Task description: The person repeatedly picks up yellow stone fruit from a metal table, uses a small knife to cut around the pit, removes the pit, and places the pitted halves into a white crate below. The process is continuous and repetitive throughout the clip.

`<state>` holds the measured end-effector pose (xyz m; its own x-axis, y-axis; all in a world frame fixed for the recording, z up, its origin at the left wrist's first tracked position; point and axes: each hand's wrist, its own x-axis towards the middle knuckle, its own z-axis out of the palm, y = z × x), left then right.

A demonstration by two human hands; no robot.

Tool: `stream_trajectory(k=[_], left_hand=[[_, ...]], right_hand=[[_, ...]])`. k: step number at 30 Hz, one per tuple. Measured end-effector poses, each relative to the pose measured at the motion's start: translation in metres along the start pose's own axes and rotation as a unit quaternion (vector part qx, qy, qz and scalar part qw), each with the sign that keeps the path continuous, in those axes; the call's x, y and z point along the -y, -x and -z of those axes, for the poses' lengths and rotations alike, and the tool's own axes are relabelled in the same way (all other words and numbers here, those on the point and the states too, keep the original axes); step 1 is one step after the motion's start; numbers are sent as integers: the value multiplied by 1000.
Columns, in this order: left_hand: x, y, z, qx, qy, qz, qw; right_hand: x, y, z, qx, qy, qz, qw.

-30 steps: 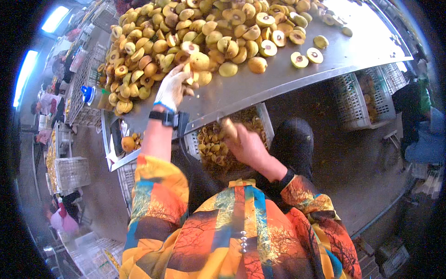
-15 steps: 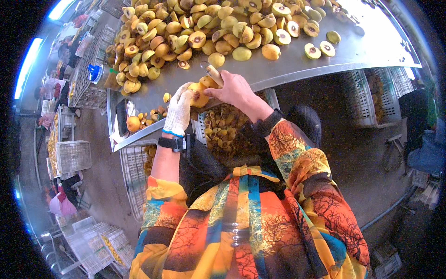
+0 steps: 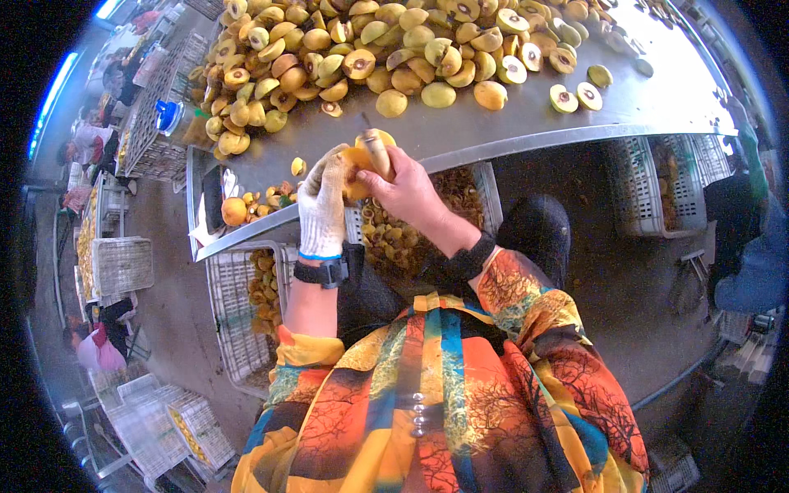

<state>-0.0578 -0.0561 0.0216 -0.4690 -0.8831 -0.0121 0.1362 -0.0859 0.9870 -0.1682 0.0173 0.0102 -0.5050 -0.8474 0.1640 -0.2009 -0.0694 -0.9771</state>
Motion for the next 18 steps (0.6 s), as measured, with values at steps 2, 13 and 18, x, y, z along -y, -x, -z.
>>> stream_trajectory(k=[2,13,18], left_hand=[[3,5,-8,-22,56,9,998],[15,8,-1,-107,180,92,973],[12,16,-10,-88,151,36,984]], right_hand=[[-13,9,-9,-18,-84,-15,996],[15,55,-2,98,228,-110,962],[11,63,-2,89,234,-86,964]])
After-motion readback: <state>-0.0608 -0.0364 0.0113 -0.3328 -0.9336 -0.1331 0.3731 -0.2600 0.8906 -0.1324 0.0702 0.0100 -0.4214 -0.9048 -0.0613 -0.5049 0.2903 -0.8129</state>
